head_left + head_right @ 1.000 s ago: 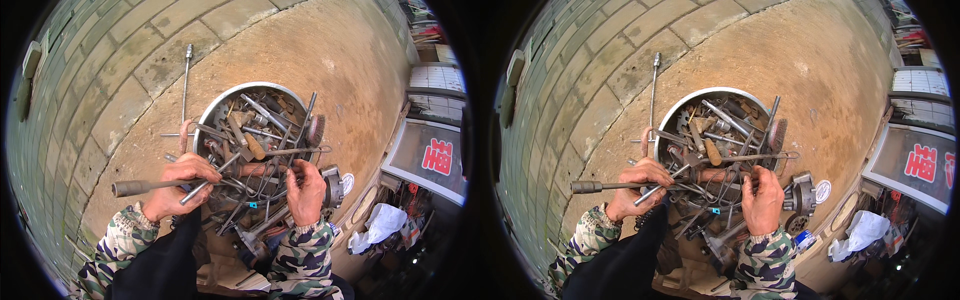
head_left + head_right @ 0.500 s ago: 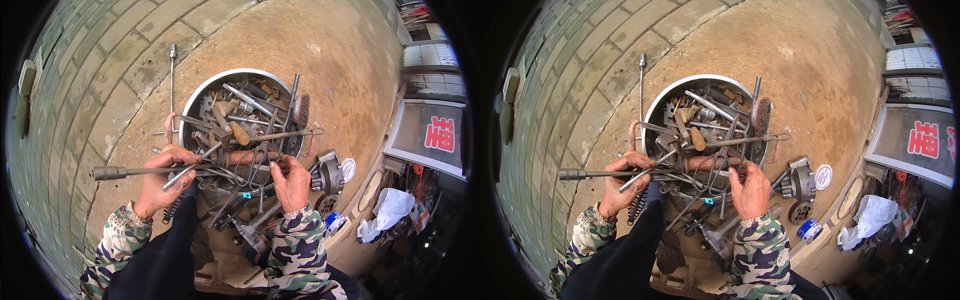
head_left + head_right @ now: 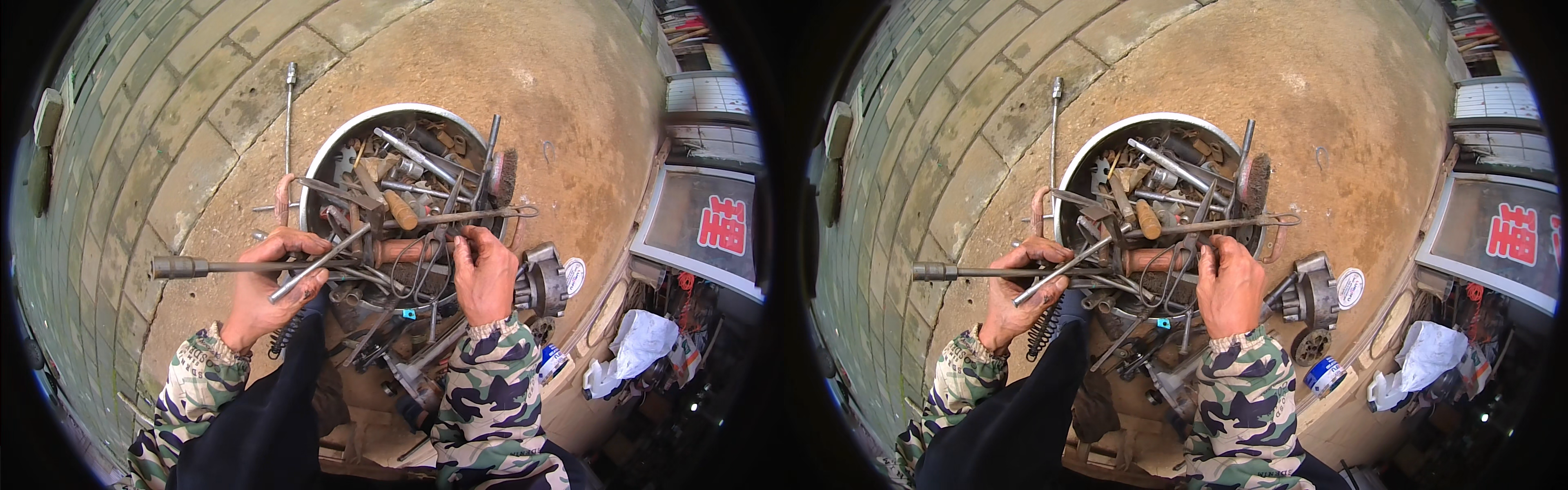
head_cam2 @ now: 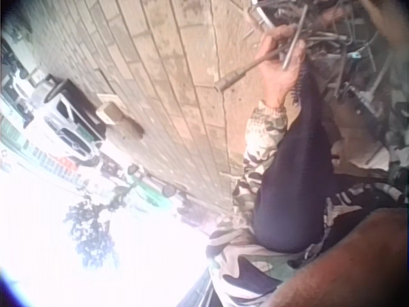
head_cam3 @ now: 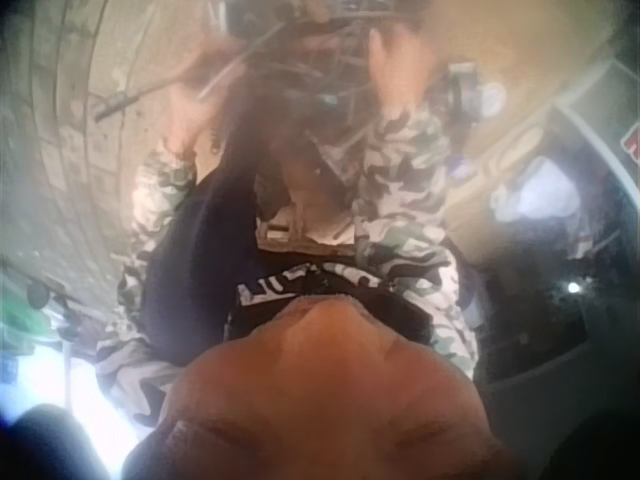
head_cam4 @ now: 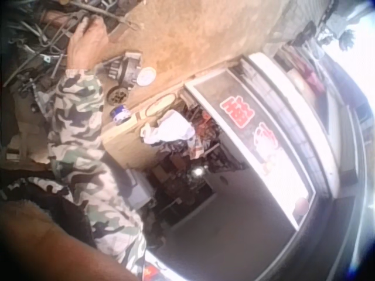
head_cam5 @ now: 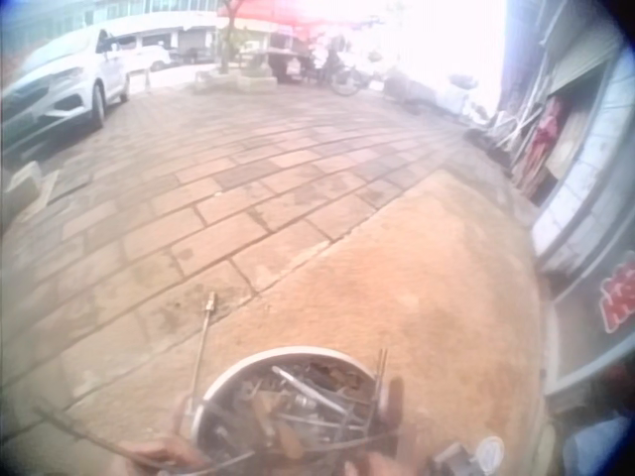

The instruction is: The person sits on a low stool and handles various mechanical components, including a teal engine casing and a starter motor. They wipe parts with a cloth, sort through a metal bowl of tools and hardware, and attempt to fit pieces together.

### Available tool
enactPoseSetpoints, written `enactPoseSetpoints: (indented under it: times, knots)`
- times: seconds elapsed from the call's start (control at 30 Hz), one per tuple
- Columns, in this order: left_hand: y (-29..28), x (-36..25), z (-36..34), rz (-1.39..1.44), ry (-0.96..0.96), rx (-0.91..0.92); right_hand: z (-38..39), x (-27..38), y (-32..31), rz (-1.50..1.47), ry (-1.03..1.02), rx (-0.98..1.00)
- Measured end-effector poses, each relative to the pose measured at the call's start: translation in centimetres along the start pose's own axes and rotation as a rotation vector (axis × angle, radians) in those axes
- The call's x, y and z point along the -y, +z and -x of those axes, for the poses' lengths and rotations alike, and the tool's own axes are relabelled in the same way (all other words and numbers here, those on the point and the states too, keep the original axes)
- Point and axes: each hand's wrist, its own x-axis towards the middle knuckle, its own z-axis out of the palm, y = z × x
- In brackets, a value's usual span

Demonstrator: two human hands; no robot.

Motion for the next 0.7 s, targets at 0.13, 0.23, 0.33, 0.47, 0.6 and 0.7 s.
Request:
enactPoseSetpoints:
  times: [0.13, 0.23, 0.33, 0.47, 0.6, 0.7]
  knots:
    - [0.1, -0.1, 0.0, -0.001, -0.038, -0.020, -0.4, 1.4, -0.2, 0.026, -0.088, -0.015]
    - [0.1, 0.0, 0.3, -0.002, -0.138, -0.078, -0.9, 1.9, 0.0, 0.019, -0.010, 0.055]
    - [-0.1, 0.0, 0.4, 0.013, -0.147, -0.080, 0.0, 1.0, -0.1, 0.033, -0.005, 0.085]
    - [-0.9, 0.5, 0.7, -0.181, -0.142, -0.056, 1.9, 0.4, -0.1, 0.040, 0.078, 0.147]
    - [-0.7, 0.6, 1.1, -0.096, -0.265, -0.106, 3.9, -1.0, -0.7, 0.104, 0.125, 0.158]
    - [-1.0, 0.5, 2.0, -0.427, -0.248, -0.168, 5.5, -2.4, -1.1, 0.145, 0.143, 0.216]
